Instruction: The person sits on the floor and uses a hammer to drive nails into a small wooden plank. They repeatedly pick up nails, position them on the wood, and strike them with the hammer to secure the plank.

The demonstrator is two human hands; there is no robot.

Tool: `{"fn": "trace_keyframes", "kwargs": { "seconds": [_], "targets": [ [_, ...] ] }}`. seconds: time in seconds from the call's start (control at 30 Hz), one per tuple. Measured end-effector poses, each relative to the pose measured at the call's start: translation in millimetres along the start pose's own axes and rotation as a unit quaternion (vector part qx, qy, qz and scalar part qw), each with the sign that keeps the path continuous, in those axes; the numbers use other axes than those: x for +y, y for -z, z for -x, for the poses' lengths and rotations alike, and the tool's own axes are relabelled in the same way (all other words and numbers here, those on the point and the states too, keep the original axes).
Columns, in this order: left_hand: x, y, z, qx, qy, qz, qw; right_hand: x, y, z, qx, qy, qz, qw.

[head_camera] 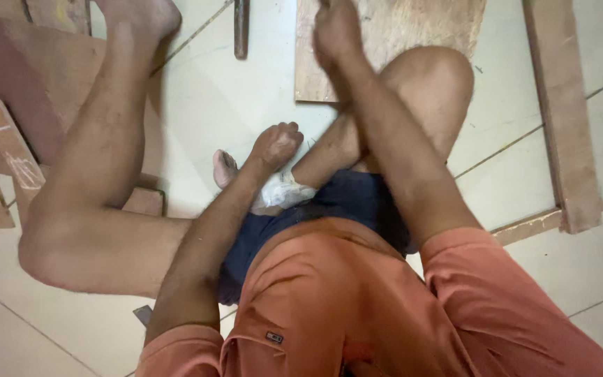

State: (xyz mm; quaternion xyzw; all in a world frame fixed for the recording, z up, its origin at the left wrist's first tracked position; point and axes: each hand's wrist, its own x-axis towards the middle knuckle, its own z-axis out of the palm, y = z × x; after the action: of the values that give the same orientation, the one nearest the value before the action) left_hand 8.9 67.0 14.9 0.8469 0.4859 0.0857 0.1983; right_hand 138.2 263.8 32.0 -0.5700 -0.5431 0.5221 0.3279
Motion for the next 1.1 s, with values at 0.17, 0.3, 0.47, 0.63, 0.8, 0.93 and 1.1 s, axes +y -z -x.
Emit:
{"fn": "trace_keyframes", "kwargs": {
  "seconds": [0.17,0.3,0.47,0.63,0.8,0.93,1.1],
  "targets": [
    [2.6,3.1,7.2,0.007,-0.013,-0.02,1.0,10.3,-11.3,47.9,-0.071,0.078,0.181,0.978],
    [2.1,-4.4,6.0,-0.013,-0.007,-0.047,0.999,17.8,-9.7,69.5,-0.078,0.145,0.198,0.966],
    [7.1,-14.1,8.2,0.001,0.043,-0.045,0.998,22.5,-2.5,86.9,-0.069,0.132,0.148,0.978],
    [11.6,-22.4,10.4,-0.015,0.085,-0.044,0.995,27.7,2.4,93.3,-0.083,0.113,0.115,0.983],
    [8.4,-27.9,7.1,-0.035,0.086,-0.073,0.993,38.1,-4.9,90.5,-0.097,0.123,0.069,0.985],
    [2.1,-28.2,12.8,-0.011,0.125,-0.056,0.991,43.7,-6.9,88.5,-0.096,0.116,0.097,0.984],
    [-10.0,-21.1,17.0,0.111,0.208,0.054,0.97,43.8,-8.3,97.0,-0.136,0.189,0.177,0.956]
  ]
}}
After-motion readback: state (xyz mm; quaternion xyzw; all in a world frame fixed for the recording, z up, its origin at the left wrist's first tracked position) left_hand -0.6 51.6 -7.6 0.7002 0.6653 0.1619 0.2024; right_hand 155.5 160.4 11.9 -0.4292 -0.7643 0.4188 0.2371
